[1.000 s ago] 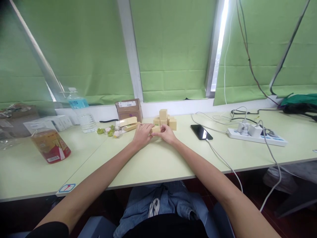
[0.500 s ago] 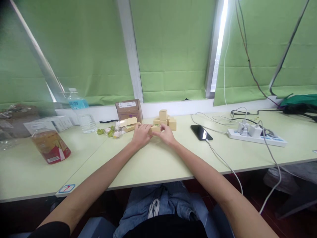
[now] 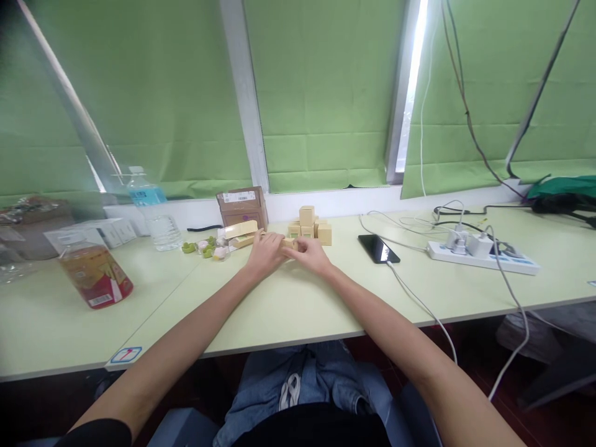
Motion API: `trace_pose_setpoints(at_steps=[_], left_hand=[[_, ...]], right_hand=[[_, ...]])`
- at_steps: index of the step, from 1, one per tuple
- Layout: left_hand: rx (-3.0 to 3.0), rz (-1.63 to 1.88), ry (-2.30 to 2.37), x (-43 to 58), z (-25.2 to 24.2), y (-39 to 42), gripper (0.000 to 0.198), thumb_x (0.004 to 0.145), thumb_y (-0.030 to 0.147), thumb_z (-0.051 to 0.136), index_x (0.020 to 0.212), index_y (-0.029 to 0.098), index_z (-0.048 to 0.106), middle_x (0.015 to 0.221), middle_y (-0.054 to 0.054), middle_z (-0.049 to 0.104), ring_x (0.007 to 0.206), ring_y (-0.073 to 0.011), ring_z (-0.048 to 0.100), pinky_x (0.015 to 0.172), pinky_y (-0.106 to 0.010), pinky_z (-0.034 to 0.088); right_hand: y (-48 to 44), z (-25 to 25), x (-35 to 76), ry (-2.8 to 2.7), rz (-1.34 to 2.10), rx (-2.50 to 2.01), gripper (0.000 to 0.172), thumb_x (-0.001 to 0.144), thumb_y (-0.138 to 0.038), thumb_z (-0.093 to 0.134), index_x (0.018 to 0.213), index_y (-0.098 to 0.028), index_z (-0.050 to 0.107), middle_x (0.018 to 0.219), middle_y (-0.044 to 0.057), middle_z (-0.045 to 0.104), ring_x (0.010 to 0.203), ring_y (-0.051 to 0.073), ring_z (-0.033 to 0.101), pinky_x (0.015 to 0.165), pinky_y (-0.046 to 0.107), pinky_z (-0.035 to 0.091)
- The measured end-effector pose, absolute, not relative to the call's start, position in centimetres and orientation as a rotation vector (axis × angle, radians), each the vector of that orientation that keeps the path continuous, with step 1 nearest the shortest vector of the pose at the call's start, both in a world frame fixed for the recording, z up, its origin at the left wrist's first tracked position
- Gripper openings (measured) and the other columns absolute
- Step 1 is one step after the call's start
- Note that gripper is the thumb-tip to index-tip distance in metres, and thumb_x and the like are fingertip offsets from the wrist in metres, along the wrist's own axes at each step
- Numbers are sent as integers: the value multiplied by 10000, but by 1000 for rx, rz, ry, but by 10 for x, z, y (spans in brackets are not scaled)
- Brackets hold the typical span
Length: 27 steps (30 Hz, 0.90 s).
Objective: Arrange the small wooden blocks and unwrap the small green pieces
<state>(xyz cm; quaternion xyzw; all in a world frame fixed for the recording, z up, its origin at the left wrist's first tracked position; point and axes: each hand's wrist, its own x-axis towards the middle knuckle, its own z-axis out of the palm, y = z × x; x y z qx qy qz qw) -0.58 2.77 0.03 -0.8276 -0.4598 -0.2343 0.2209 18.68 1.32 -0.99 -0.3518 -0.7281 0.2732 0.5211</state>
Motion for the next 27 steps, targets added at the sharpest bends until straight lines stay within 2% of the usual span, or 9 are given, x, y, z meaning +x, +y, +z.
trace_pose_setpoints(at_steps=[3,7,11,14,18,22,27], left_hand=[[-2332,-741,-1340,-8,-1,32,373,913,319,684,1257,189,622,1239,-168,742,1212,-344,666,1235,-607,273],[-2374,-824,-1319,-15,1,33,438,895,278,669,1317,184,602,1346,-174,719,1291,-339,645,1239,-581,293],[-2424,-819,-1217,-16,3,30,425,918,276,638,1334,200,598,1384,-146,714,1321,-319,637,1256,-570,268],[-2432,-798,-1190,-13,4,28,422,920,267,631,1337,213,606,1375,-128,724,1305,-314,650,1247,-569,278],[-2413,-812,-1219,-12,4,27,433,913,267,627,1342,205,615,1336,-148,736,1281,-333,659,1222,-577,293],[-2427,-802,-1214,-12,5,25,418,912,279,630,1322,198,630,1310,-158,745,1260,-344,663,1206,-570,302],[-2420,-832,-1259,-11,6,24,414,923,339,652,1309,190,637,1308,-169,750,1239,-345,675,1171,-560,333]], right_hand=[[10,-5,185,-1707,957,-736,578,865,-746,635,669,-204,677,691,71,722,685,226,667,698,357,545],[16,-3,186,-1583,1239,-749,553,746,-730,751,712,-179,717,729,110,767,684,250,724,654,344,563],[22,-8,191,-1681,976,-811,424,747,-622,768,815,-203,763,661,25,700,607,187,619,576,291,463],[21,-8,196,-1827,647,-840,311,833,-515,694,759,-220,759,676,10,648,644,178,552,625,299,427],[18,-4,200,-1966,305,-895,441,918,-443,627,538,-220,607,658,34,567,676,186,507,681,320,402],[20,-5,197,-2062,270,-867,464,940,-368,619,509,-217,539,674,32,528,674,180,493,667,317,377],[24,-9,193,-2150,209,-812,318,956,-293,621,651,-211,590,816,43,610,773,195,550,722,309,403]])
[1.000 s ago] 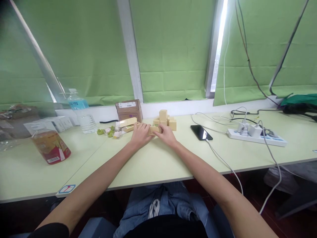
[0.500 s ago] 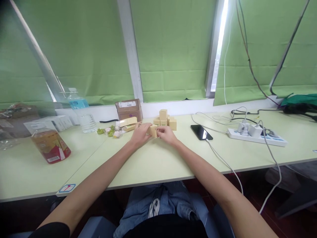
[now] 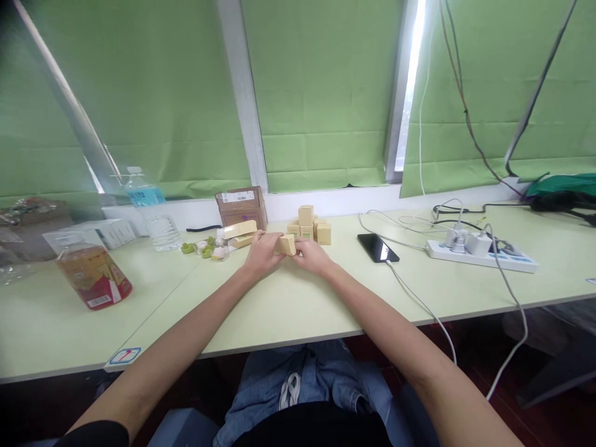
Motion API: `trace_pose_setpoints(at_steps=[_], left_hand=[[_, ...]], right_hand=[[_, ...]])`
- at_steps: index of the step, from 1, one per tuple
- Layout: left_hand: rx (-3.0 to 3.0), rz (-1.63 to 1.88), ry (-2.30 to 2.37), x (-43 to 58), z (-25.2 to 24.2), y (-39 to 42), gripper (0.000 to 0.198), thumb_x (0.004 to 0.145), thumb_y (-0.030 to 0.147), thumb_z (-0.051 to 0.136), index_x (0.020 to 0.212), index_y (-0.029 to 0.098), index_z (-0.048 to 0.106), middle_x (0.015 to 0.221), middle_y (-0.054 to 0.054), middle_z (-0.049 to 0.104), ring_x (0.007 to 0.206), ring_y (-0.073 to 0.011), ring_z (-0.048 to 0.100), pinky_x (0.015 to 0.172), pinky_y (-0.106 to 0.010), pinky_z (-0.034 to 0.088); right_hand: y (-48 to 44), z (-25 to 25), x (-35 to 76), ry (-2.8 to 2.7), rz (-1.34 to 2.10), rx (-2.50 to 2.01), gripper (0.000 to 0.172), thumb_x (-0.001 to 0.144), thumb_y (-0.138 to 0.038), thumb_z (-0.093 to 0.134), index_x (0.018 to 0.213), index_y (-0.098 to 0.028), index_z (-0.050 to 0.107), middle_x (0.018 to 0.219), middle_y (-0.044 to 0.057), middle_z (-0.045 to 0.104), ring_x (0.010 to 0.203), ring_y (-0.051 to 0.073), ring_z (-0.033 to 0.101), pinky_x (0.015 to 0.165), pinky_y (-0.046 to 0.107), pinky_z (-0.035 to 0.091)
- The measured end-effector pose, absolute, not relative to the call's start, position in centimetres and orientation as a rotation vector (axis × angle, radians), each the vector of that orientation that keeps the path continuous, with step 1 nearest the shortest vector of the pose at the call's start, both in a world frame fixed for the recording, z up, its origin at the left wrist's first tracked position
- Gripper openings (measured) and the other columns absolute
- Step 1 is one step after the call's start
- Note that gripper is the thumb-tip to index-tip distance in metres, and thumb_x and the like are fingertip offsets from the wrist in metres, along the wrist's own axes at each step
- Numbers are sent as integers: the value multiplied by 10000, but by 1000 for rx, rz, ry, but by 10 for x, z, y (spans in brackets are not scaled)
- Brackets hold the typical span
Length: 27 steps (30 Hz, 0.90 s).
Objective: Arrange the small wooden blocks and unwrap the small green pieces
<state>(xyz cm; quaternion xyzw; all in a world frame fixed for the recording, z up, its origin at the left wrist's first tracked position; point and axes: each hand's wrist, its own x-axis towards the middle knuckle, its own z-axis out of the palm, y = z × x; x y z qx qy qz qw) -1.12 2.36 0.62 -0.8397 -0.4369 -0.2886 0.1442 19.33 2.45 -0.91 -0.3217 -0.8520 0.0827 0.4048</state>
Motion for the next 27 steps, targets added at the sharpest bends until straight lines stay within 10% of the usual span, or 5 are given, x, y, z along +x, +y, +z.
trace_pose_setpoints(at_steps=[6,11,21,27], left_hand=[[-2424,-853,-1294,-11,8,24,405,934,362,685,1300,195,639,1282,-146,762,1208,-333,686,1149,-538,345],[-2338,-900,-1304,-9,11,24,296,983,479,668,1099,207,658,1144,-131,778,1102,-321,696,1052,-489,392],[-2207,-996,-1172,-15,19,27,469,1004,633,598,799,212,589,753,-56,716,753,-242,638,959,-431,383],[-2557,-1100,-970,-10,17,19,348,1094,452,504,1117,207,749,981,-71,801,897,-234,722,854,-337,473]], right_hand=[[24,-10,200,-2122,105,-817,167,986,-359,620,1037,-218,693,1053,91,636,981,260,603,829,361,492],[19,-8,200,-2050,52,-755,360,980,-305,579,1325,-224,640,1257,143,599,1209,304,571,1006,434,522],[16,-6,193,-1782,386,-637,333,955,-359,620,1264,-233,624,1195,92,724,1044,246,668,846,373,586],[26,-5,194,-1684,639,-648,376,844,-472,788,1117,-229,702,1110,63,787,1027,249,728,809,343,596]])
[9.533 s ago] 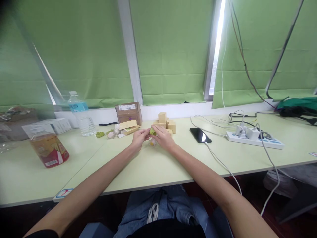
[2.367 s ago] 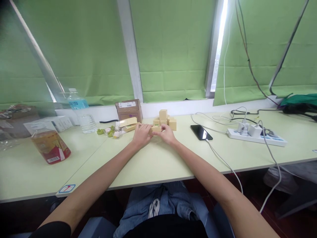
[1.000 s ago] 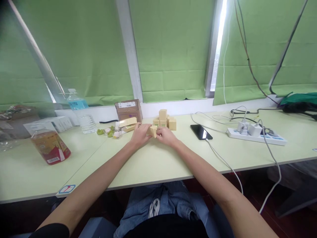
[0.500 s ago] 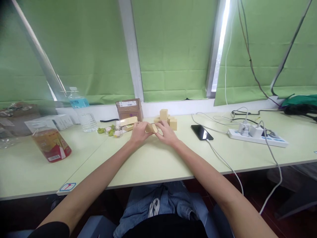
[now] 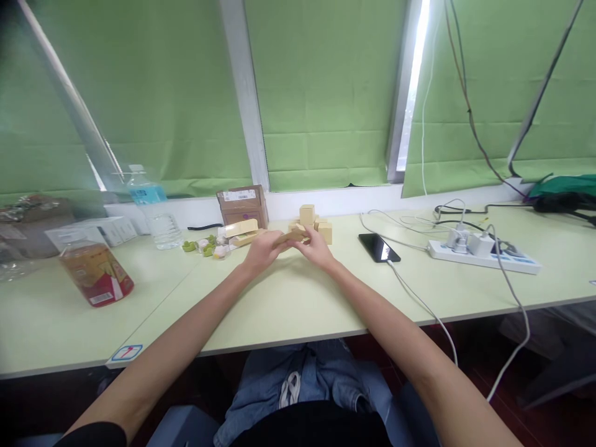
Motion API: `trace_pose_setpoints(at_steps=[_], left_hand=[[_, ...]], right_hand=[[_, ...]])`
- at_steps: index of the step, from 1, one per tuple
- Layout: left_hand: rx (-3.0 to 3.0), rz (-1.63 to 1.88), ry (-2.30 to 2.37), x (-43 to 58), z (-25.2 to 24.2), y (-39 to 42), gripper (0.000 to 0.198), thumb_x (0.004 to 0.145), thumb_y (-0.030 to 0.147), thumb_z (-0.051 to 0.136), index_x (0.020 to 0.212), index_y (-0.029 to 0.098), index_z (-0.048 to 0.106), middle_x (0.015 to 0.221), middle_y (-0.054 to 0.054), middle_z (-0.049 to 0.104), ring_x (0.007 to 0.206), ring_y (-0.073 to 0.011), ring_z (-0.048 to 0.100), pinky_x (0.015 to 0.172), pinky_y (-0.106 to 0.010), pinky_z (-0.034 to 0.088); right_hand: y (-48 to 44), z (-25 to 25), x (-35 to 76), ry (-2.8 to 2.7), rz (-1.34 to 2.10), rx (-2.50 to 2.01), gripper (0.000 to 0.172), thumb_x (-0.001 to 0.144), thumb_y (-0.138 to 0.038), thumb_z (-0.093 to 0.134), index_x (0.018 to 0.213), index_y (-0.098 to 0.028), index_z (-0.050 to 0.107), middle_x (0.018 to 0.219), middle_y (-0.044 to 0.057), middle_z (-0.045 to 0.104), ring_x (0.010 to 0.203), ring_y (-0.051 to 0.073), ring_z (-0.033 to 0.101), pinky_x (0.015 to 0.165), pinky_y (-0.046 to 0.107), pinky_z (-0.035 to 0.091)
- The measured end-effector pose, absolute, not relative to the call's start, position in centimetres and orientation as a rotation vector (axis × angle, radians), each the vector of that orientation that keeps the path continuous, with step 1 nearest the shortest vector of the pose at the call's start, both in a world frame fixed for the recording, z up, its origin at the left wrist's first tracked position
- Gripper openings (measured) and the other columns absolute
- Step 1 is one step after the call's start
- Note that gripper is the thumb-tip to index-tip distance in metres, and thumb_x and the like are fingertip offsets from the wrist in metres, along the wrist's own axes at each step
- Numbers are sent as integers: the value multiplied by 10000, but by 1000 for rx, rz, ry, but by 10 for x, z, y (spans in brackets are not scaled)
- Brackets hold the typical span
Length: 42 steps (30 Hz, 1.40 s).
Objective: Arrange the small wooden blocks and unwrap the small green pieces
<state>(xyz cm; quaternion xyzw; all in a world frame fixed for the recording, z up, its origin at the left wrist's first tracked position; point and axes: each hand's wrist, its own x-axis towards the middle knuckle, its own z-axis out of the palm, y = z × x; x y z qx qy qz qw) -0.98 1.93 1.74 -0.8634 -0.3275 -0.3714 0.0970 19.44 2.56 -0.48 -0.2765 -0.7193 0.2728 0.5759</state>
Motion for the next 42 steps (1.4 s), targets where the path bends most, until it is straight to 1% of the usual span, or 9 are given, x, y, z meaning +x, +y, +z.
trace_pose_setpoints(at_steps=[5,11,16,19,22,29,33,37,42], left_hand=[[-2775,-1137,-985,-8,10,25,420,1054,215,455,1384,237,714,1241,-66,801,1035,-228,754,907,-311,538],[-2805,-768,-1206,-14,3,35,440,953,131,488,1253,227,796,1160,-74,823,1033,-258,749,949,-360,562],[-2484,-172,-1568,-19,2,36,445,863,69,551,1230,171,782,1225,-165,780,1190,-317,707,1037,-410,525],[-2375,-54,-1725,-24,1,36,368,969,195,509,1222,99,758,1254,-237,746,1206,-357,701,1031,-440,521],[-2318,-40,-1842,-28,-3,36,603,1058,499,397,1408,83,657,1333,-271,706,1306,-405,643,1080,-493,484],[-2147,-31,-2213,-31,-14,47,1064,918,884,261,1687,152,330,1669,-276,416,1588,-488,302,1230,-589,278],[-1979,-148,-2314,-37,-20,64,816,1006,675,342,1603,132,462,1625,-300,467,1551,-496,370,1193,-633,305],[-1976,-229,-2231,-48,-17,72,481,974,311,499,1385,119,659,1376,-274,684,1365,-401,602,1116,-518,434],[-2040,-336,-2010,-51,-7,59,355,1008,233,458,1196,117,736,1264,-253,714,1264,-374,626,1063,-497,463]], right_hand=[[38,-10,203,-1666,661,-687,276,837,-485,784,897,-217,802,928,36,819,949,277,756,877,408,607],[49,-23,211,-1826,477,-864,147,848,-343,789,818,-205,829,861,35,816,823,240,728,784,360,596],[47,-28,213,-2079,413,-992,156,867,-129,728,930,-204,850,1018,70,825,950,225,741,843,319,589],[43,-27,213,-2148,361,-1018,148,909,-159,726,983,-197,849,1072,85,815,1005,234,737,886,328,587],[41,-26,211,-2189,301,-1021,133,927,-157,711,934,-182,841,1058,93,803,1013,234,729,908,322,578],[40,-25,208,-2212,269,-1041,129,933,-148,704,920,-178,829,1048,95,788,1026,230,716,898,305,561],[40,-25,208,-2207,277,-1053,127,934,-148,704,921,-178,827,1051,95,785,1025,227,713,895,305,557],[42,-27,208,-2197,273,-1046,130,928,-140,703,910,-177,826,1031,93,784,1009,226,710,893,313,556],[44,-29,208,-2191,254,-1021,138,916,-132,698,896,-180,825,1003,90,780,972,225,711,862,311,559]])
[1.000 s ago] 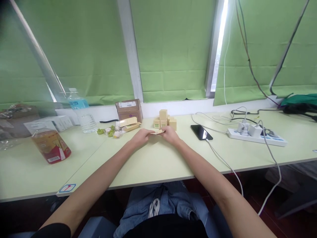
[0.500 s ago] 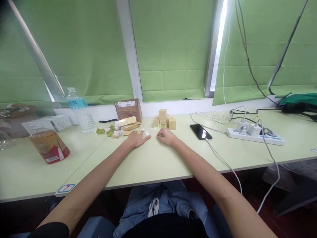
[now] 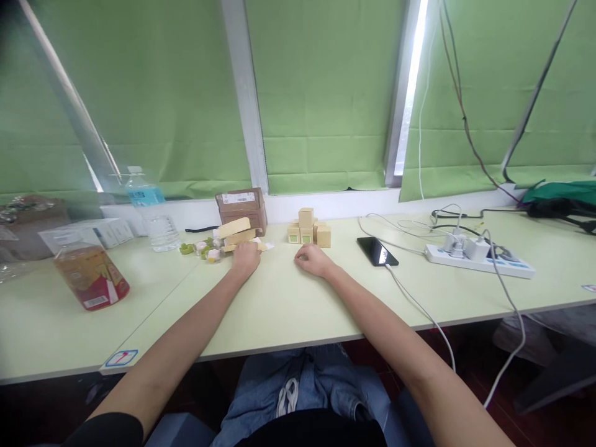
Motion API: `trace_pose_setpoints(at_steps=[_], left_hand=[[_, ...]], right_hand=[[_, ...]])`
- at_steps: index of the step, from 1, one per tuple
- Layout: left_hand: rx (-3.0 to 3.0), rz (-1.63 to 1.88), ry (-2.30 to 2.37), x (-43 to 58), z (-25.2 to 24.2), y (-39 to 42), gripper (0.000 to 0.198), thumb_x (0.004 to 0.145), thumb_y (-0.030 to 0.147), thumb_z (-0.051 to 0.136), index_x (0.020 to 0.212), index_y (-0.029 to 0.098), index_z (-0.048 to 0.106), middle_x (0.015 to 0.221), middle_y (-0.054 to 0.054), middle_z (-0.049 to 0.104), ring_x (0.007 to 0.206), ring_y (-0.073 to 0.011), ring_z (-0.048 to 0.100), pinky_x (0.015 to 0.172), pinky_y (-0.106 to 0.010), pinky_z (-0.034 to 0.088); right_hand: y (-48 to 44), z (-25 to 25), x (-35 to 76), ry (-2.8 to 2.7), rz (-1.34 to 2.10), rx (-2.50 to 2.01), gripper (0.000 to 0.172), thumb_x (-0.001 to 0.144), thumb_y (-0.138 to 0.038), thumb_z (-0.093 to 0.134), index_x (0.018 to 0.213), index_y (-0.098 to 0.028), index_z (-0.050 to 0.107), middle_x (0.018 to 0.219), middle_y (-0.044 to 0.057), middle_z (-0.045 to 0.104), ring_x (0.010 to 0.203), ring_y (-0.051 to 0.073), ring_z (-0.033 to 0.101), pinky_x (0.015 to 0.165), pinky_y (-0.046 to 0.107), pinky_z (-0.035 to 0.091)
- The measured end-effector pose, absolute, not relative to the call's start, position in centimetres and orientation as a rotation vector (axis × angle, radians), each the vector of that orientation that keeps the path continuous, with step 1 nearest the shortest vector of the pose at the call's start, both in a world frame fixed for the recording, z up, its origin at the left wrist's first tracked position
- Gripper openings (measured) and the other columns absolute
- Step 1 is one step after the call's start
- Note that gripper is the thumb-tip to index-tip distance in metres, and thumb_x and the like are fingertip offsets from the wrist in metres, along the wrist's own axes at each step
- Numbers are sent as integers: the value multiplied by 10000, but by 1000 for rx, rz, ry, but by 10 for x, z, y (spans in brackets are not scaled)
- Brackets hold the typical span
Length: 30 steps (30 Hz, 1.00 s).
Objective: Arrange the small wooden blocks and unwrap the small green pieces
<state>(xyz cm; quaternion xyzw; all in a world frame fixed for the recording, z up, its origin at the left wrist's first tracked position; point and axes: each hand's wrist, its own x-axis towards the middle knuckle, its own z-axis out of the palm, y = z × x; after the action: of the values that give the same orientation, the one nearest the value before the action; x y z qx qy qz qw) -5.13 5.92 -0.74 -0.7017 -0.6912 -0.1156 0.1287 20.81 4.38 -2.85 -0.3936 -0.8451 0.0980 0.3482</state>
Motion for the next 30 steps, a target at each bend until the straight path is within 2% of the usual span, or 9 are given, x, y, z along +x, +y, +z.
trace_pose_setpoints(at_steps=[4,9,12,18,23,24,26,28,30], left_hand=[[-2147,-468,-1595,-35,-5,46,331,1030,247,447,1147,144,739,1295,-227,678,1287,-384,568,1073,-557,433],[-2627,-426,-1214,-3,-14,35,306,1031,207,452,1109,193,747,1160,-135,719,1140,-279,631,1037,-434,497],[-2674,-388,-1216,8,-20,31,341,1051,206,408,1104,153,741,1117,-152,720,1098,-286,646,999,-427,524],[-2647,-379,-1230,8,-21,28,342,1061,212,406,1109,149,739,1150,-154,727,1105,-289,649,1014,-427,517],[-2657,-359,-1230,6,-20,28,350,1062,218,395,1097,150,736,1162,-159,725,1111,-293,641,1014,-432,515],[-2658,-365,-1230,6,-20,28,347,1061,218,396,1090,153,735,1160,-157,725,1107,-291,640,1012,-431,515],[-2662,-380,-1227,6,-21,29,337,1056,217,403,1078,160,735,1154,-153,724,1097,-287,639,1009,-428,515],[-2667,-387,-1224,7,-22,29,337,1053,216,405,1078,162,737,1150,-154,724,1092,-285,640,1007,-429,516],[-2666,-385,-1224,7,-22,29,344,1053,219,402,1088,158,739,1151,-158,724,1097,-289,641,1006,-435,518]], right_hand=[[44,-28,206,-2188,243,-1019,142,919,-132,693,889,-181,823,986,88,781,959,221,711,845,301,554],[44,-28,205,-2159,207,-1030,176,926,-116,660,888,-185,817,980,82,777,951,218,709,875,302,542],[45,-27,206,-2092,157,-1093,186,960,-157,629,913,-190,806,995,84,762,972,228,699,897,320,537],[53,-24,221,-1852,-183,-1244,268,986,-209,557,1181,-188,739,1292,171,680,1221,324,606,1030,449,508],[66,-30,238,-1801,-346,-1392,524,930,-200,596,1451,-195,549,1648,210,425,1503,402,362,1156,604,389],[67,-32,240,-1817,-320,-1421,569,918,-200,612,1479,-196,519,1656,208,417,1513,403,348,1166,614,377],[69,-33,243,-1865,-239,-1464,561,915,-212,621,1467,-203,527,1587,202,496,1458,395,416,1145,589,411],[68,-32,244,-1896,-196,-1480,434,931,-230,609,1365,-211,611,1437,191,602,1338,379,515,1095,545,458],[66,-28,245,-1901,-213,-1443,317,950,-255,605,1256,-214,676,1316,177,644,1251,362,562,1071,518,475]])
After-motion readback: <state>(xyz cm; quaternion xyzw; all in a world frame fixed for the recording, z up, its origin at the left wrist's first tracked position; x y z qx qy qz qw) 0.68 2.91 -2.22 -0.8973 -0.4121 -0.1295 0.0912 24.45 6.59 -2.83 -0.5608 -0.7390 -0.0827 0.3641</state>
